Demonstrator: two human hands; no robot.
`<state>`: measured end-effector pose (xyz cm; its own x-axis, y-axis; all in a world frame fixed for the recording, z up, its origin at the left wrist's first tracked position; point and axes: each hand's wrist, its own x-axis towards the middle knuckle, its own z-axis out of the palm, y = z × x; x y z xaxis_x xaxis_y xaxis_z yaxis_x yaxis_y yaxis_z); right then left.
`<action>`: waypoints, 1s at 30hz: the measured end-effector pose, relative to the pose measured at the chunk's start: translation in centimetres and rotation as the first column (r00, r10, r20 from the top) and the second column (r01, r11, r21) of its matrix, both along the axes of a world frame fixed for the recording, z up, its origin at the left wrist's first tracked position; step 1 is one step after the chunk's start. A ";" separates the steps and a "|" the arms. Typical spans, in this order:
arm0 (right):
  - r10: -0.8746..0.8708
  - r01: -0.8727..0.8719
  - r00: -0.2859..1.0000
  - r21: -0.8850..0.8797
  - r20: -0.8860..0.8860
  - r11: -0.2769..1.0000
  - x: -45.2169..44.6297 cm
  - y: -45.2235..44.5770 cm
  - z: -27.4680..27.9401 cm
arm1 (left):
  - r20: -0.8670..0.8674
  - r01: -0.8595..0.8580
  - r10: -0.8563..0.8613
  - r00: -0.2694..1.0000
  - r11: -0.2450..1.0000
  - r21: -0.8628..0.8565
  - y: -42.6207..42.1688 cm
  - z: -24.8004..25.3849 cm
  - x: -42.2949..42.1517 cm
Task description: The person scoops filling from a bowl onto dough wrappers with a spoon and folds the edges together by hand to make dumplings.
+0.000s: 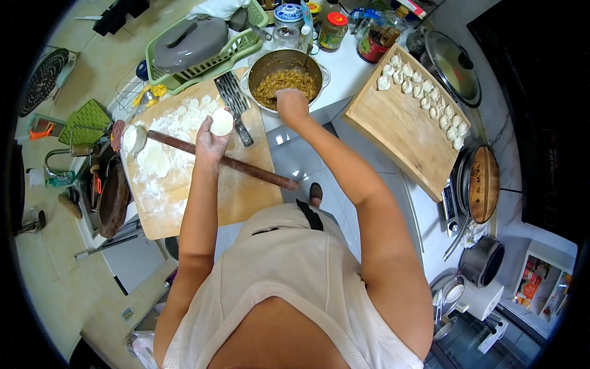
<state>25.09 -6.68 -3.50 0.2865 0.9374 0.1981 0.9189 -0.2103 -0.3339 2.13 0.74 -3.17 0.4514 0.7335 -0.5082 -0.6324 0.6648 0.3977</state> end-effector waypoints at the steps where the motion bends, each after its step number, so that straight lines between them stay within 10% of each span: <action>1: -0.025 0.025 0.998 0.005 -0.065 1.000 0.3 0.2 -0.3 | -0.001 0.000 0.000 1.000 1.000 -0.003 0.0 0.1 0.2; 7: -0.143 0.117 0.896 -0.087 -0.420 0.989 3.0 -0.6 1.3 | 0.017 -0.004 0.004 1.000 1.000 0.026 0.7 0.1 1.7; 15: -0.201 0.298 0.311 -0.105 -0.929 0.949 4.2 -2.8 4.9 | 0.072 0.008 -0.013 0.997 0.997 0.071 2.0 0.6 3.9; 18: -0.142 0.242 0.330 -0.062 -0.933 0.968 4.3 -4.2 7.3 | 0.085 0.032 -0.040 0.996 0.995 0.090 2.4 0.5 5.4; 24: 0.041 0.140 0.876 0.336 -0.480 0.931 0.6 -6.7 9.4 | 0.129 0.073 -0.070 0.989 0.997 -0.013 0.7 4.7 9.2; 30: 0.106 -0.068 0.993 0.447 -0.060 0.892 -0.7 -7.7 7.3 | 0.305 0.120 -0.105 0.946 0.992 -0.030 0.3 5.9 10.5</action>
<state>24.36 -14.41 3.84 0.2410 0.7791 0.5787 0.8925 0.0563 -0.4475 12.60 1.07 2.72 0.6675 0.6472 -0.3682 -0.6379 0.7521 0.1655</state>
